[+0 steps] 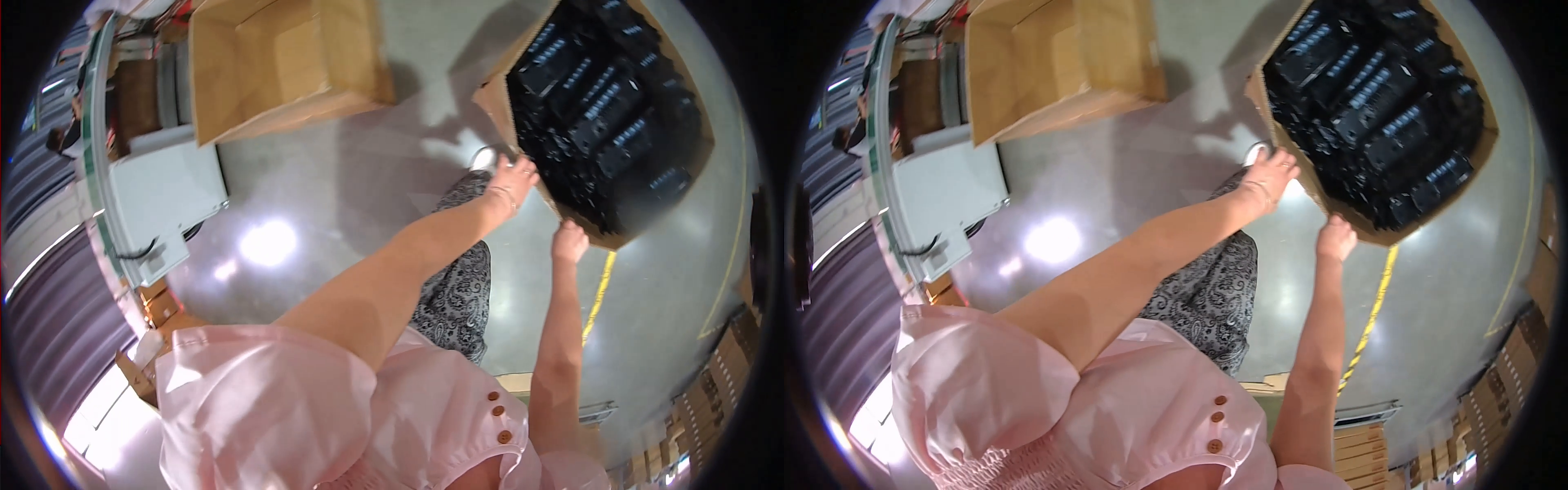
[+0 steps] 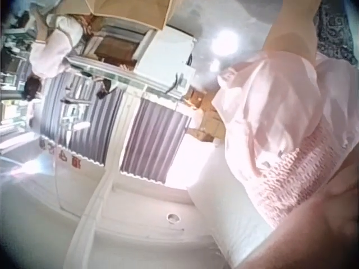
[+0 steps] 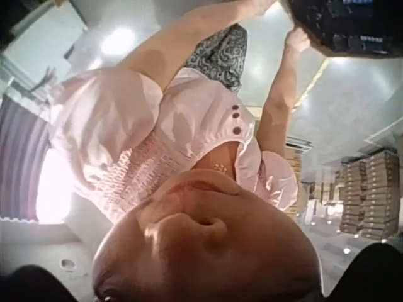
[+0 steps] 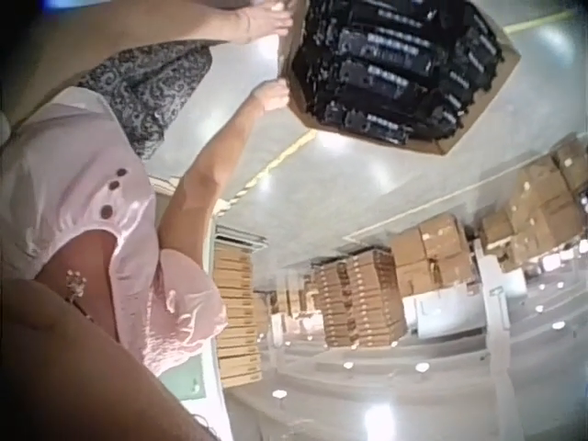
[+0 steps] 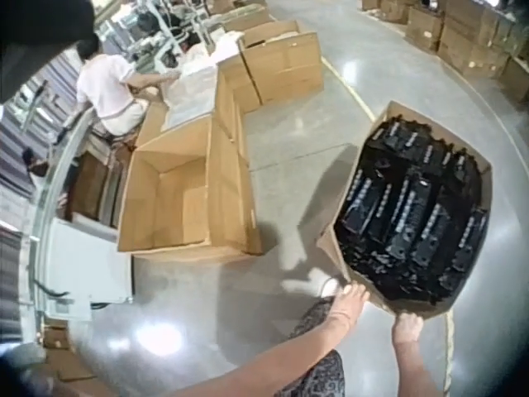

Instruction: The recorder picks up a box containing black plastic components, carries it across a warehouse floor, and places it near a conveyor belt workstation.

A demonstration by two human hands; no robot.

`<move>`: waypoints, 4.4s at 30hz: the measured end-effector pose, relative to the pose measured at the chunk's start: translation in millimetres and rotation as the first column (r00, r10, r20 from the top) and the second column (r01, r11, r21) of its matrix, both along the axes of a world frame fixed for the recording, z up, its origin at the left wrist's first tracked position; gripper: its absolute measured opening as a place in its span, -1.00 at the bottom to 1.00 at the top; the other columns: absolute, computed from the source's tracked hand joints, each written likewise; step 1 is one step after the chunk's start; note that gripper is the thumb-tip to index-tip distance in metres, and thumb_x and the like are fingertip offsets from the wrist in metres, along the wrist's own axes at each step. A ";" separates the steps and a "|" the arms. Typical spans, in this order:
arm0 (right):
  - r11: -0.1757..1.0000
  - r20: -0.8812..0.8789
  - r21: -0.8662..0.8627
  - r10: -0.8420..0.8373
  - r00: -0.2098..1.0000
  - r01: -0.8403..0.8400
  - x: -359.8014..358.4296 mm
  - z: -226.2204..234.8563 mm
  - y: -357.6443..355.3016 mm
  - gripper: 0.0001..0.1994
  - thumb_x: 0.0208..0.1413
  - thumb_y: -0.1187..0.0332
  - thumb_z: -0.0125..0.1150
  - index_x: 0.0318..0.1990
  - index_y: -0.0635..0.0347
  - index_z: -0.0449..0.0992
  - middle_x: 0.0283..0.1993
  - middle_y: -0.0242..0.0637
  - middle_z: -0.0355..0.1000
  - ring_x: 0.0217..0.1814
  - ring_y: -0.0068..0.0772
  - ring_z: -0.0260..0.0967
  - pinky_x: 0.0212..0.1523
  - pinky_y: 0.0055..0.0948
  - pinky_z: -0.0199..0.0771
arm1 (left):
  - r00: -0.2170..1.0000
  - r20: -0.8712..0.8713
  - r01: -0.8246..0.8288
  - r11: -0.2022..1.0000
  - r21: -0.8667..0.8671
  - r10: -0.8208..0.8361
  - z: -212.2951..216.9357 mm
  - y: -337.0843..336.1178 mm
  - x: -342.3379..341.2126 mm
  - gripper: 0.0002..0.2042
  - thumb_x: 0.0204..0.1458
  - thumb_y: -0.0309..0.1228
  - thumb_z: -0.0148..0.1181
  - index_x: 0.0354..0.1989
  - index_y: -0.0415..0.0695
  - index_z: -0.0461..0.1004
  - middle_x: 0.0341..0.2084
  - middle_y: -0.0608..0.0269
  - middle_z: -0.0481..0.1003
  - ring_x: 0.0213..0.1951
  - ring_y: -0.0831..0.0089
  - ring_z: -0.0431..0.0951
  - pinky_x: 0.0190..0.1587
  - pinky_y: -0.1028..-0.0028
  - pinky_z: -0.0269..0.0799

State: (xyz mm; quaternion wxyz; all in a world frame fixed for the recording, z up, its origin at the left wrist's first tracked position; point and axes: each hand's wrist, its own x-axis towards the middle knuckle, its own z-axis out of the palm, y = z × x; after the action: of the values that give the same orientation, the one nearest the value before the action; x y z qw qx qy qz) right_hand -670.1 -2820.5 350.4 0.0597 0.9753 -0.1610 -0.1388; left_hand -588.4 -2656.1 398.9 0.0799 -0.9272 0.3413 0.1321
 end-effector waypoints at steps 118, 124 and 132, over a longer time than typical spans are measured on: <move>0.628 -0.278 -0.015 -0.750 0.600 0.778 -827.5 174.5 1963.6 -0.80 -0.03 0.27 0.01 -0.48 0.20 0.44 -0.48 -0.11 0.42 -0.43 -0.14 0.41 -0.45 -0.29 0.41 | 0.569 0.118 0.801 0.581 0.147 -0.814 93.3 1835.7 -750.5 -0.57 -0.17 -0.32 0.00 -0.04 -0.04 0.20 -0.05 0.35 0.17 0.08 0.30 0.04 -0.21 0.35 0.19; 0.519 -0.265 -0.043 -0.830 0.491 0.854 -821.5 173.3 2071.0 -0.82 -0.02 0.32 -0.04 -0.51 0.18 0.43 -0.48 -0.14 0.43 -0.42 -0.17 0.42 -0.46 -0.30 0.43 | 0.506 -0.162 0.855 0.518 -0.038 -0.847 126.8 1933.9 -735.5 -0.58 -0.17 -0.30 0.01 -0.05 -0.03 0.22 -0.08 0.35 0.20 0.08 0.32 0.03 -0.22 0.35 0.20; 0.347 -0.254 -0.032 -0.910 0.329 0.937 -771.9 191.0 2202.4 -0.84 -0.05 0.38 -0.10 -0.50 0.15 0.43 -0.50 -0.14 0.43 -0.44 -0.18 0.42 -0.46 -0.31 0.43 | 0.372 -0.136 0.923 0.382 -0.054 -0.918 144.0 2032.6 -679.5 -0.63 -0.15 -0.33 -0.01 -0.09 -0.06 0.24 -0.09 0.32 0.20 0.07 0.31 0.04 -0.24 0.39 0.22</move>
State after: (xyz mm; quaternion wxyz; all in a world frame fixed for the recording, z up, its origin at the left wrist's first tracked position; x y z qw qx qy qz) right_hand -1441.9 -618.1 541.4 -0.0708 0.6891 -0.6697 -0.2678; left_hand -1267.9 -623.5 542.9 0.1295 -0.5675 0.8015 0.1366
